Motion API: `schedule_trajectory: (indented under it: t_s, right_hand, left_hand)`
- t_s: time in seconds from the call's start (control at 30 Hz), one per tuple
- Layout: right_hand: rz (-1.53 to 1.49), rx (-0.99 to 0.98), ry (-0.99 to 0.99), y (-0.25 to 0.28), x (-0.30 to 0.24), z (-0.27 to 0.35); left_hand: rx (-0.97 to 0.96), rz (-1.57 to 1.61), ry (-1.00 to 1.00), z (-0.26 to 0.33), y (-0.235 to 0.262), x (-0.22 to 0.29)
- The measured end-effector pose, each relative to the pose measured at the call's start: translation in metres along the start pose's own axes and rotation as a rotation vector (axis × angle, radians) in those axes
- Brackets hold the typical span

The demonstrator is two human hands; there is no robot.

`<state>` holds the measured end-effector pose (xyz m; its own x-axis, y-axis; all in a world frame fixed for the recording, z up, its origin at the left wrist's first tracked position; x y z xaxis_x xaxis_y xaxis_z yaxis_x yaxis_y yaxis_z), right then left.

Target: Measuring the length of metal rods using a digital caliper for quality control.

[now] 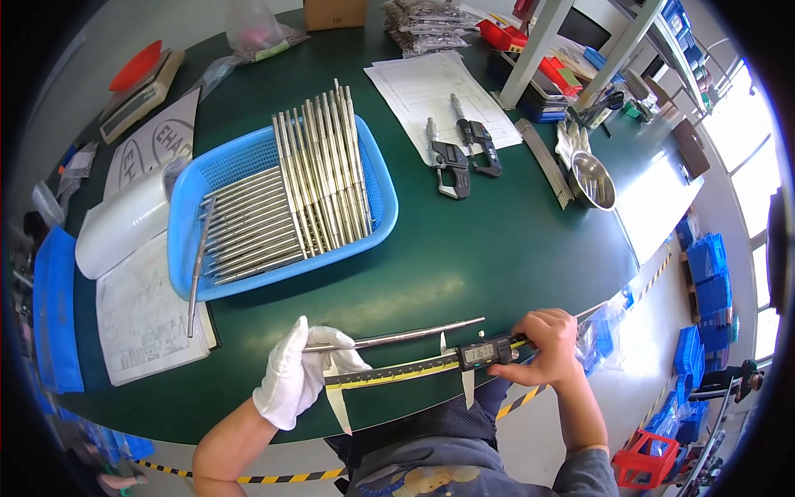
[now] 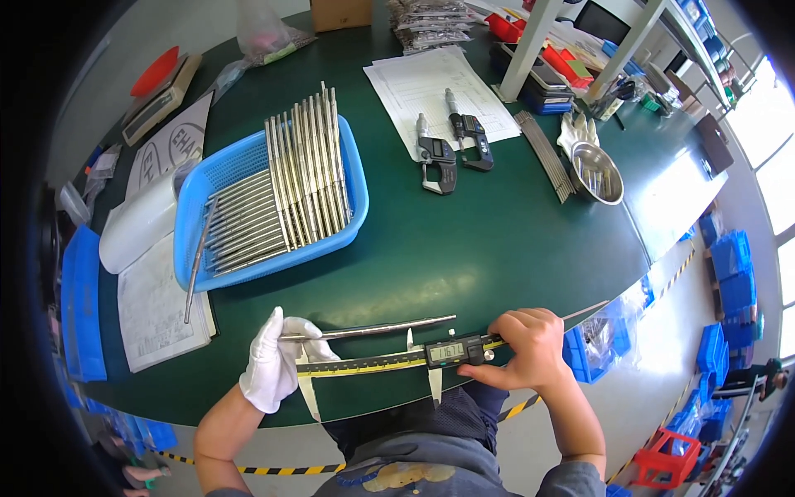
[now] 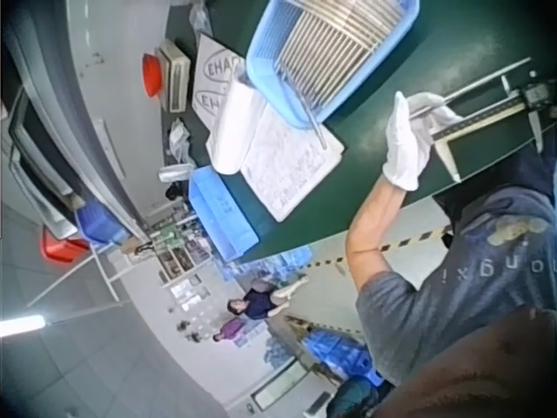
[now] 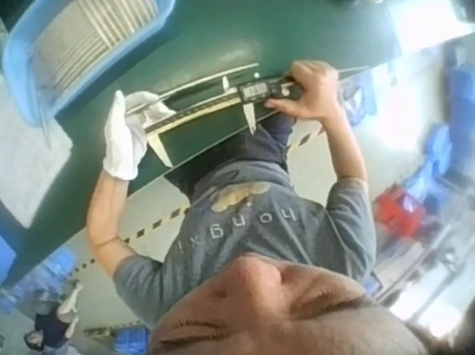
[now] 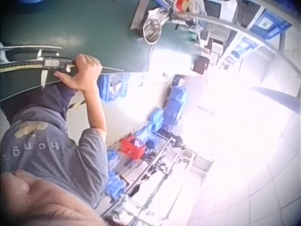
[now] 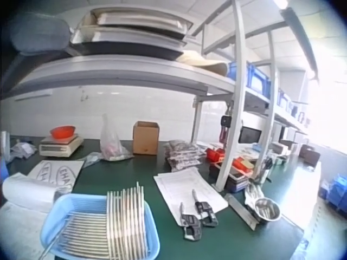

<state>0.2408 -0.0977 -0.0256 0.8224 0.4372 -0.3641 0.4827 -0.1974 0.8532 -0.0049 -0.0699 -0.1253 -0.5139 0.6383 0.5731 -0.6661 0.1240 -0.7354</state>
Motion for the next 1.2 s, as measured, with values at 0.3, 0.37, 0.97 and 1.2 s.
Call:
schedule_trajectory:
  t_s: [0.3,0.37,0.97,1.2]
  right_hand:
    - [0.009,-0.003,0.006,-0.0004,0.0004,0.0008]
    - [0.01,-0.001,0.007,-0.0001,0.0003,0.0007]
    - [0.006,-0.021,0.026,0.001,-0.0037,-0.002]
    - [-0.021,-0.022,-0.015,0.0009,-0.0016,-0.0012]
  left_hand:
    - [0.109,-0.061,0.005,-0.001,0.0046,-0.0004]
    - [0.059,-0.03,0.01,-0.0008,0.0047,-0.0007]
    - [0.15,-0.086,-0.029,-0.0016,0.0068,0.0022]
    - [0.165,-0.087,-0.04,0.0004,0.006,0.004]
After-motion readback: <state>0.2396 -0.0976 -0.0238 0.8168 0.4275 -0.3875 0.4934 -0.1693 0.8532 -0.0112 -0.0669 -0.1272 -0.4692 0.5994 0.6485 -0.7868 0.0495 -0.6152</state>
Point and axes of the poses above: each hand's wrist, its own z-axis away from the middle knuckle, its own y-axis out of the back of the hand, x = y × z, the point moved 9 cm from there along -z, towards the middle knuckle
